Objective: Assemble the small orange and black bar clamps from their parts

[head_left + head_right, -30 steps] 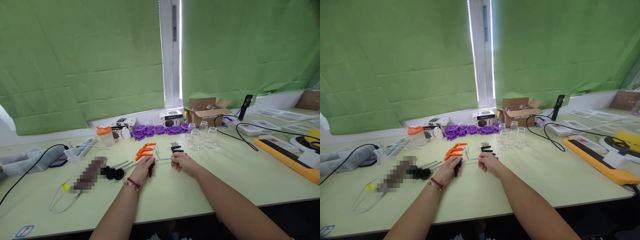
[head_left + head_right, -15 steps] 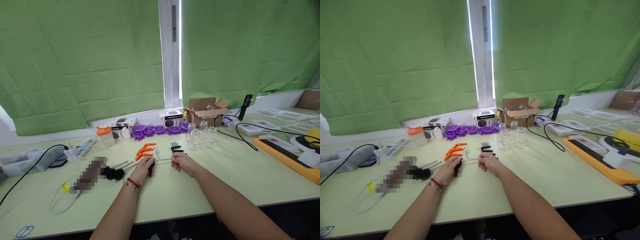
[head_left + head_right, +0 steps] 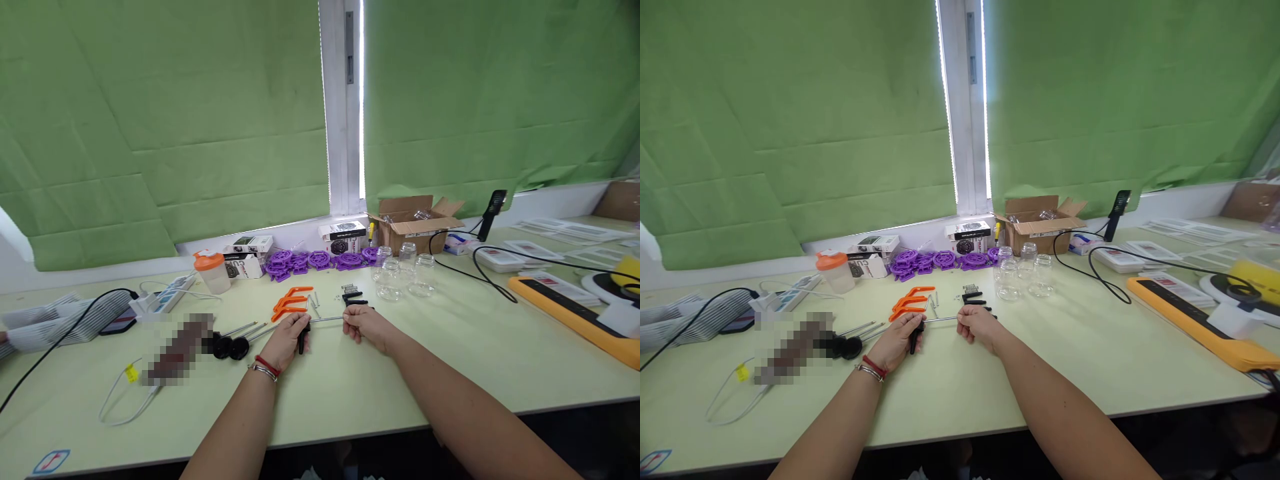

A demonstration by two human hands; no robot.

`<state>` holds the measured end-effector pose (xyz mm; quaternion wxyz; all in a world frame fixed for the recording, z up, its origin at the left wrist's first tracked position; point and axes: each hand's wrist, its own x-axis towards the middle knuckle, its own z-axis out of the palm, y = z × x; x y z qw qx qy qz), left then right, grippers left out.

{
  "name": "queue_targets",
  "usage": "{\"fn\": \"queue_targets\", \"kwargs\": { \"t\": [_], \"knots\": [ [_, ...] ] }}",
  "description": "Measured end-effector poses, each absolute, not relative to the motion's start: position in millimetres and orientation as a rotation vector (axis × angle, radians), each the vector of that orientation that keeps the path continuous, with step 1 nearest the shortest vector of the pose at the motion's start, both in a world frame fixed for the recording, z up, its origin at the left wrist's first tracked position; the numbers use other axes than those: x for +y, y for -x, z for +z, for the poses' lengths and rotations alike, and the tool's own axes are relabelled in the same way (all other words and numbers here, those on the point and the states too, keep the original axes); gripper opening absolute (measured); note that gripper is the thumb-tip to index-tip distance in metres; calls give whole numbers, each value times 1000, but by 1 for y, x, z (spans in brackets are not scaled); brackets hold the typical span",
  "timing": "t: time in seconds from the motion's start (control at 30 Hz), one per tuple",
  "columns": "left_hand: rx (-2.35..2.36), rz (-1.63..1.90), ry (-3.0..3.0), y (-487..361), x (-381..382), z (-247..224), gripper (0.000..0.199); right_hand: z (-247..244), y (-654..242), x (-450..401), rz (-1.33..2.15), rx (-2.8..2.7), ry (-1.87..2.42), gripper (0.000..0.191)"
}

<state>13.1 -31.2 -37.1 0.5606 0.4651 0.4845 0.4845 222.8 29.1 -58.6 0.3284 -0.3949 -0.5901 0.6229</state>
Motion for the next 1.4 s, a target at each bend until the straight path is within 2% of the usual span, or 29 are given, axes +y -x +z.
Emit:
{"fn": "queue_targets", "kwargs": {
  "t": [0.27, 0.5, 0.67, 0.83, 1.03, 1.4],
  "knots": [
    [1245, 1125, -1206, -14, -34, -37, 40, -54, -221, 25, 1630, -1507, 1047, 15],
    [1555, 1201, -1775, -12, -45, -19, 30, -51, -220, 21, 1587, -1521, 1072, 20],
    [1961, 1199, -1838, 14, -83, 0, 40, -58, -221, 25, 1577, -1536, 1089, 23],
    [2371, 1016, -1876, 51, -126, -18, 42, -63, -220, 28, 1564, -1562, 1077, 24],
    [2475, 880, -2029, 60, -141, -42, 41, -60, -220, 25, 1551, -1554, 1101, 24],
    [2716, 628, -2228, 60, -131, -39, 44, -52, -218, 21, 1547, -1542, 1124, 22]
  ]
}}
